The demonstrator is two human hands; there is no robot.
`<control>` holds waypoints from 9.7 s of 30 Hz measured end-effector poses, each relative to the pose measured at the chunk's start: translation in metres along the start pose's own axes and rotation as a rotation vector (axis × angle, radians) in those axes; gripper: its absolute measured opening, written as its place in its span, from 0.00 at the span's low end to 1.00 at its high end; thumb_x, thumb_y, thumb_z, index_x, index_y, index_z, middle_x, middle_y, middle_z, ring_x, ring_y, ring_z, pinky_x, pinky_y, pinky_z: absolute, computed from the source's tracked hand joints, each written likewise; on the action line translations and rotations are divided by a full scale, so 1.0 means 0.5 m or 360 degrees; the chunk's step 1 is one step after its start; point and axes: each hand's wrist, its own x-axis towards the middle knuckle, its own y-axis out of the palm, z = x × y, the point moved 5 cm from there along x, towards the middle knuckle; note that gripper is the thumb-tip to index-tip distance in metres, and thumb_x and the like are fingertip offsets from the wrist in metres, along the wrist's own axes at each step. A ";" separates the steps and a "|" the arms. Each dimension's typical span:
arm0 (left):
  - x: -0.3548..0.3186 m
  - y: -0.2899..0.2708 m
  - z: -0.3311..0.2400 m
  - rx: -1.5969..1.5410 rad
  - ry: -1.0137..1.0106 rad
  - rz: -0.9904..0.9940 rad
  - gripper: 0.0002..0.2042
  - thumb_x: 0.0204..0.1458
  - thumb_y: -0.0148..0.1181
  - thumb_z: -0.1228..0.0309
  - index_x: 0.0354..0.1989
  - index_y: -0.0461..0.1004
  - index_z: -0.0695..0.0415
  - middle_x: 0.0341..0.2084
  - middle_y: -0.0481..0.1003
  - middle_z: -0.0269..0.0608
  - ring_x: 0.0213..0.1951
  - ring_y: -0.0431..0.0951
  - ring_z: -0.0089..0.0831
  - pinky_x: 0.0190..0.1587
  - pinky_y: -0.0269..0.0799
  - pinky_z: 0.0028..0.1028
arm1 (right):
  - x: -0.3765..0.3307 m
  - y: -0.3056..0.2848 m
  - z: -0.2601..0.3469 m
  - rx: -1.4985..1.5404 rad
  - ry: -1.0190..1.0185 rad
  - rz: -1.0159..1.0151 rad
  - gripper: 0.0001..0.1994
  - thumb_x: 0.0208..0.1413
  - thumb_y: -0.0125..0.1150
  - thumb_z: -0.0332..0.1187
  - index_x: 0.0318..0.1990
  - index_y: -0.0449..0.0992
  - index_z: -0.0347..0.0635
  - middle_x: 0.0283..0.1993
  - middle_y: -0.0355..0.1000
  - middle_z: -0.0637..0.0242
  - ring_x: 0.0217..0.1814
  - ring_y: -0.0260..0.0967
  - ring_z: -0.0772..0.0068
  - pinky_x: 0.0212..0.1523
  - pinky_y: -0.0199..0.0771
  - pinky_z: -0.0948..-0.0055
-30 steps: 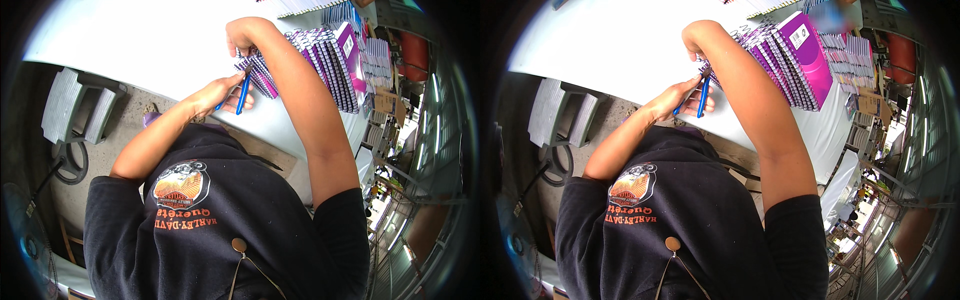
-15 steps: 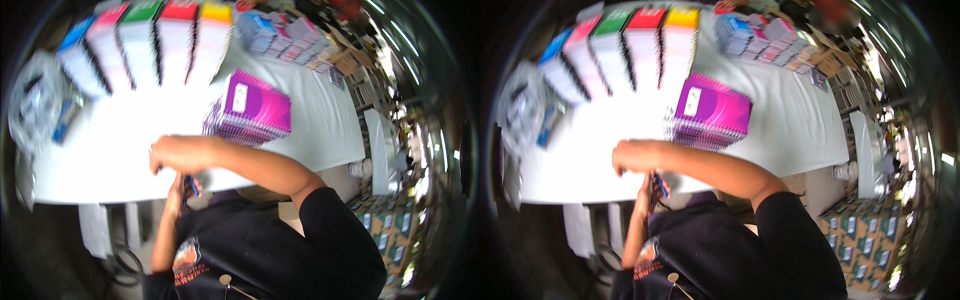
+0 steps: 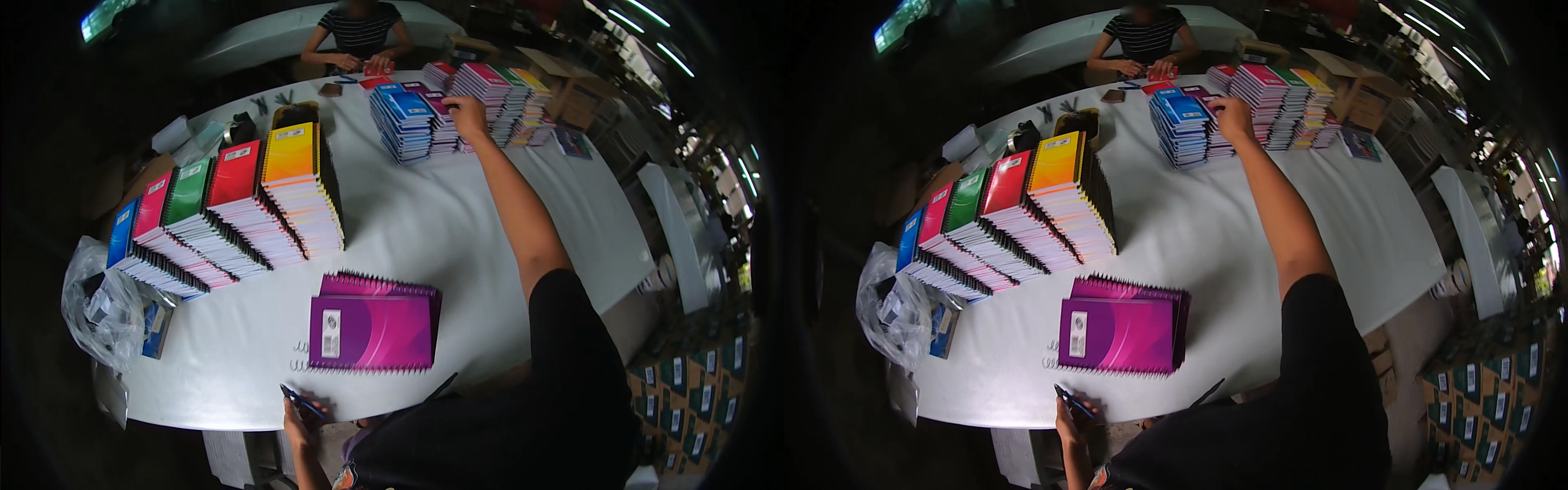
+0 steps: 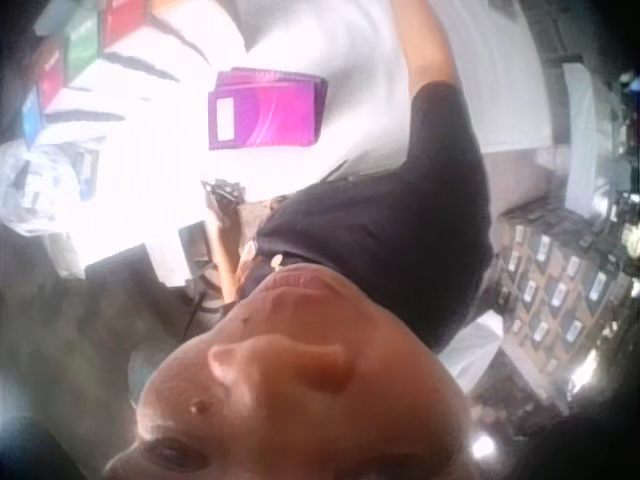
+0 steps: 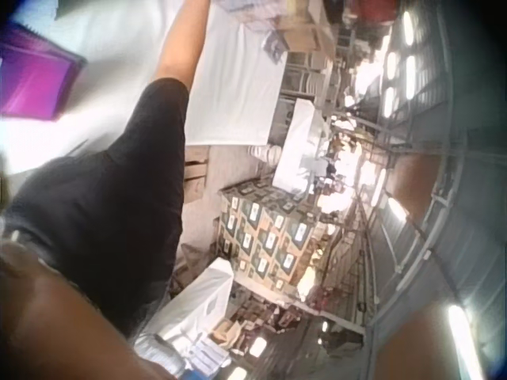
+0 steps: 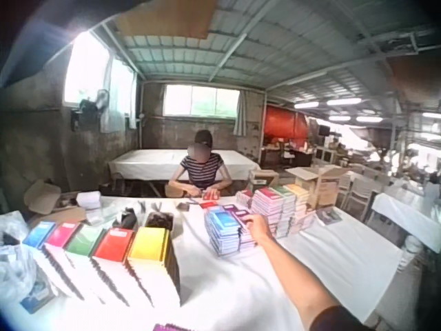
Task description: The person uses blue-handled scissors to trim the spiral binding of stacked purple notebooks. After trimming, they place the notebooks aside and sort through stacks of colorful notebooks, picking up and placing them back on the table.
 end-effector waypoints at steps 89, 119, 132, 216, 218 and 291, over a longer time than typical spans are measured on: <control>-0.136 0.196 -0.042 -0.0172 -0.0304 0.1110 0.22 0.59 0.36 0.49 0.46 0.63 0.55 0.33 0.70 0.43 0.36 0.73 0.34 0.37 0.70 0.34 | -0.605 0.007 0.820 -0.0983 -0.1602 0.2192 0.15 0.36 0.68 0.41 0.28 0.79 0.37 0.29 0.75 0.55 0.31 0.74 0.56 0.31 0.73 0.62; -0.078 0.266 0.104 -0.0529 -0.0153 0.1269 0.26 0.61 0.29 0.49 0.47 0.64 0.61 0.32 0.72 0.46 0.36 0.76 0.36 0.40 0.76 0.40 | -0.744 0.331 0.539 -0.1920 -0.0758 0.2738 0.10 0.46 0.56 0.27 0.38 0.76 0.38 0.41 0.73 0.52 0.41 0.71 0.58 0.42 0.70 0.60; -0.095 0.252 0.076 0.0035 -0.0069 0.1101 0.25 0.61 0.32 0.49 0.47 0.64 0.60 0.27 0.71 0.41 0.30 0.75 0.31 0.32 0.73 0.29 | -0.740 0.345 0.521 -0.2118 -0.0478 0.2961 0.09 0.48 0.52 0.29 0.33 0.75 0.33 0.42 0.72 0.47 0.44 0.68 0.56 0.48 0.65 0.57; -0.116 0.272 0.011 -0.0101 -0.0111 0.1384 0.26 0.60 0.31 0.47 0.46 0.63 0.59 0.26 0.68 0.41 0.27 0.73 0.31 0.29 0.75 0.31 | -0.702 0.246 0.607 -0.2183 0.0177 0.3108 0.12 0.55 0.49 0.35 0.38 0.73 0.35 0.44 0.71 0.50 0.45 0.65 0.54 0.51 0.60 0.54; -0.124 0.268 0.014 -0.0118 -0.0047 0.1316 0.25 0.60 0.33 0.48 0.44 0.65 0.60 0.25 0.69 0.40 0.26 0.73 0.30 0.27 0.73 0.29 | -0.700 0.255 0.618 -0.1991 -0.0359 0.3038 0.11 0.54 0.49 0.34 0.36 0.74 0.35 0.43 0.71 0.50 0.43 0.66 0.55 0.50 0.61 0.55; -0.173 0.346 -0.043 -0.0410 -0.0076 0.1476 0.25 0.60 0.31 0.47 0.44 0.64 0.58 0.25 0.69 0.41 0.26 0.73 0.33 0.29 0.73 0.33 | -0.596 0.110 0.684 -0.2287 -0.0524 0.2791 0.17 0.57 0.50 0.42 0.46 0.73 0.40 0.54 0.69 0.61 0.53 0.65 0.60 0.55 0.60 0.60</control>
